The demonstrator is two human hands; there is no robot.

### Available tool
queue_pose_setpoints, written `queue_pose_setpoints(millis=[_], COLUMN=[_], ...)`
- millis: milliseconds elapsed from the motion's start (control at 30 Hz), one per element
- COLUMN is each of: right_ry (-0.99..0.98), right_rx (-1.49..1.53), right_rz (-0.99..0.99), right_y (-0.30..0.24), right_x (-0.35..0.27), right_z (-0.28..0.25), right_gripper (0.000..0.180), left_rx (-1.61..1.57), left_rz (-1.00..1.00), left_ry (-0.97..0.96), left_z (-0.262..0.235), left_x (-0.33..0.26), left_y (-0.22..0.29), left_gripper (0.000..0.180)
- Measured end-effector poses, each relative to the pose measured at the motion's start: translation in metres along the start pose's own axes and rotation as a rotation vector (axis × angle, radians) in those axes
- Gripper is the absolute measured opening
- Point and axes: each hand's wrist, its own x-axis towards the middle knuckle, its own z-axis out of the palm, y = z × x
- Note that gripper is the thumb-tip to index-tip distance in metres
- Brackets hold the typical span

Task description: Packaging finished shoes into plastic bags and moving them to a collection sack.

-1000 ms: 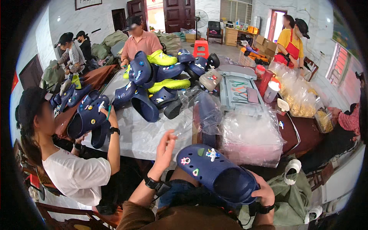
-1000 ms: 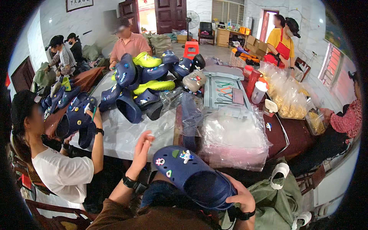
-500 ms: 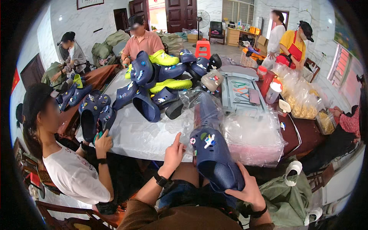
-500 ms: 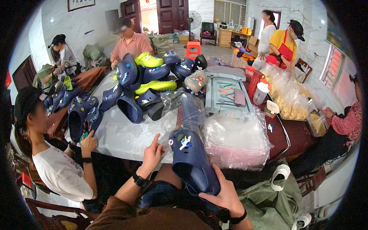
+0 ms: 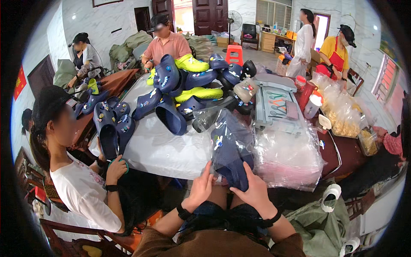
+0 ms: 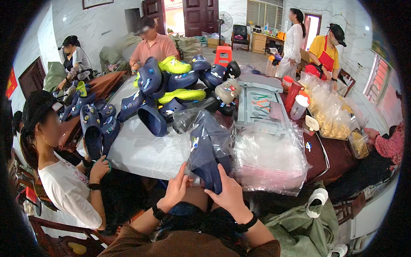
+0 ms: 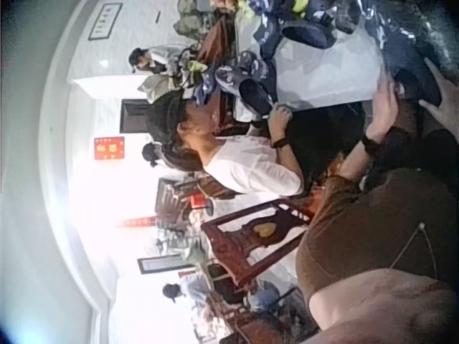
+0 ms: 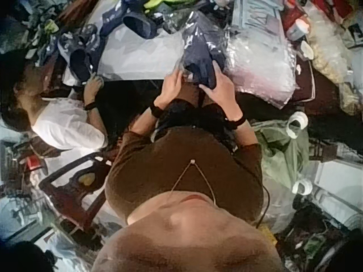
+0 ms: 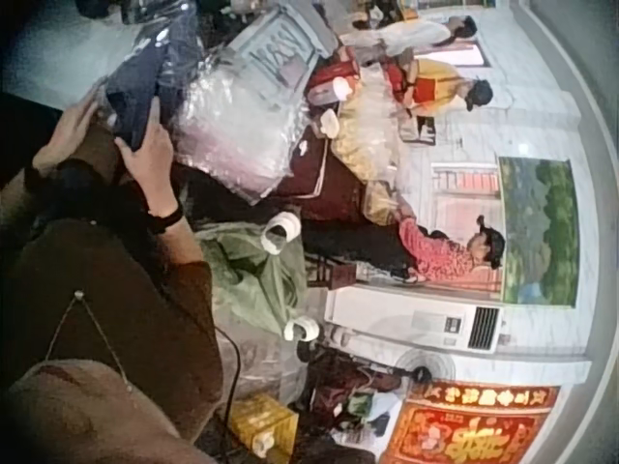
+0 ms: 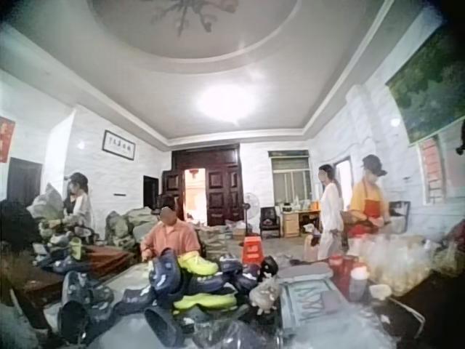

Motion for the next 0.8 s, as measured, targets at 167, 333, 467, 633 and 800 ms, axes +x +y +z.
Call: queue_pose_setpoints(millis=[167, 333, 467, 633, 800], right_ry=[0.18, 0.215, 0.162, 0.133, 0.369], right_rx=[-0.076, -0.205, -0.123, -0.016, -0.109], right_rz=[-0.063, -0.022, -0.181, -0.274, -0.192], right_y=[-0.008, 0.009, 0.005, 0.018, 0.029], right_x=[0.018, 0.033, 0.023, 0.002, 0.027], right_z=[0.036, 0.074, 0.059, 0.027, -0.004], right_gripper=[0.084, 0.081, 0.081, 0.075, 0.067], left_rx=[-0.079, -0.011, -0.071, 0.028, 0.178], left_rz=[-0.027, 0.03, -0.055, -0.056, 0.08], left_ry=[-0.029, -0.057, -0.061, 0.112, 0.089], left_z=[0.002, 0.006, 0.0, -0.002, 0.002], left_x=[-0.008, -0.017, -0.023, -0.022, -0.012], left_y=[-0.001, -0.019, -0.029, -0.012, 0.034], left_gripper=[0.056, 0.057, 0.057, 0.09, 0.121])
